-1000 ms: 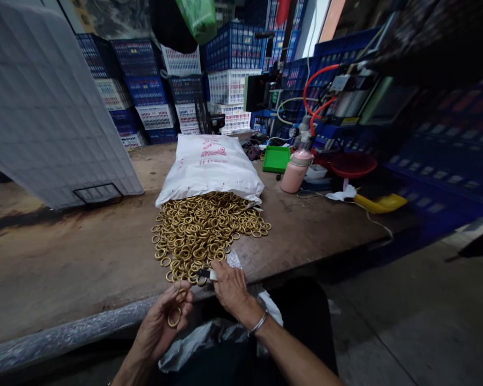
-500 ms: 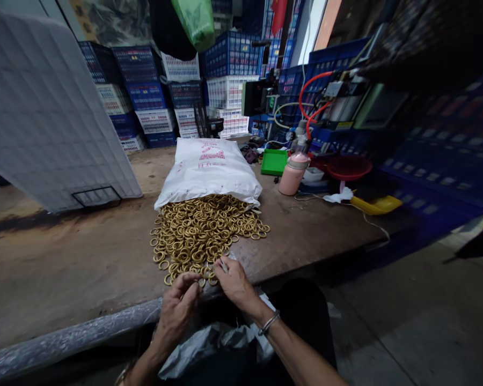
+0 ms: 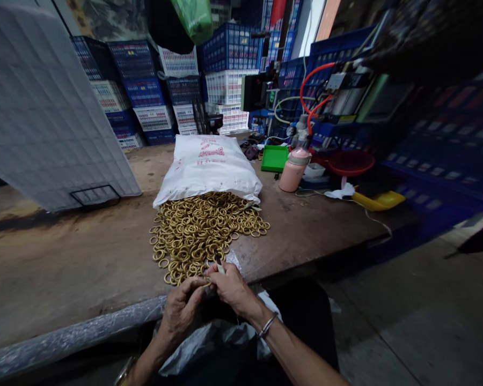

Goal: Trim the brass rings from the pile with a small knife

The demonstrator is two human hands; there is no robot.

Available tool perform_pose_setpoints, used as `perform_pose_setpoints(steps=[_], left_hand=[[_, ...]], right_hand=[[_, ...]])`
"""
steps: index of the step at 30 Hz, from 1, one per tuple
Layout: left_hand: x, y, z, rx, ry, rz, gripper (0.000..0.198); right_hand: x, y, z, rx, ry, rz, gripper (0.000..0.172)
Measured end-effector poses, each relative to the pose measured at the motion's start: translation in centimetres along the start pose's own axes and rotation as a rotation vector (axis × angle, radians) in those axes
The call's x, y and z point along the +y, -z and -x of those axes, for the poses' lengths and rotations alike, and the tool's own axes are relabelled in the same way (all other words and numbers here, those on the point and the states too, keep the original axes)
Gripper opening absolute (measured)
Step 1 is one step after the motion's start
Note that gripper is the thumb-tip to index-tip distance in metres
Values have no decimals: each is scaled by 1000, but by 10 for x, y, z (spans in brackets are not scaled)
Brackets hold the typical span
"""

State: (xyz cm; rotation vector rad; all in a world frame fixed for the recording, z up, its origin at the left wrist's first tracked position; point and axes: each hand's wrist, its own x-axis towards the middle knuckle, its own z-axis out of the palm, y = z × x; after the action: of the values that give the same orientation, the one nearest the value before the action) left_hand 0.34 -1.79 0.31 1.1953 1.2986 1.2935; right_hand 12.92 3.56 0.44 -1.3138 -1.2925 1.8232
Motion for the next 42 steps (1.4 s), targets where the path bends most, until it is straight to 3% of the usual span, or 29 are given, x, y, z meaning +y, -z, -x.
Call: perform_pose_setpoints(steps=[5, 12, 21, 25, 28, 31, 38, 42], left_hand=[[-2, -4, -2, 26, 169, 186, 19], [0, -4, -1, -46, 307, 239, 27], [5, -3, 2, -147, 343, 371, 30], [5, -4, 3, -125, 373, 399, 28], [7, -6, 2, -91, 377, 391, 29], [9, -7, 1, -60, 369, 354, 31], [-2, -5, 1, -54, 309, 312, 27], [-3, -4, 3, -70, 327, 294, 27]], right_hand=[[-3, -2, 1, 91, 243, 222, 18], [-8, -1, 3, 110, 245, 318, 19], [0, 1, 0, 64, 249, 269, 24], [4, 6, 3, 134, 363, 523, 19], [5, 6, 8, 62, 421, 749, 10], [6, 4, 11, 42, 444, 882, 14], [5, 4, 14, 28, 436, 1056, 26], [3, 1, 13, 83, 370, 1128, 30]])
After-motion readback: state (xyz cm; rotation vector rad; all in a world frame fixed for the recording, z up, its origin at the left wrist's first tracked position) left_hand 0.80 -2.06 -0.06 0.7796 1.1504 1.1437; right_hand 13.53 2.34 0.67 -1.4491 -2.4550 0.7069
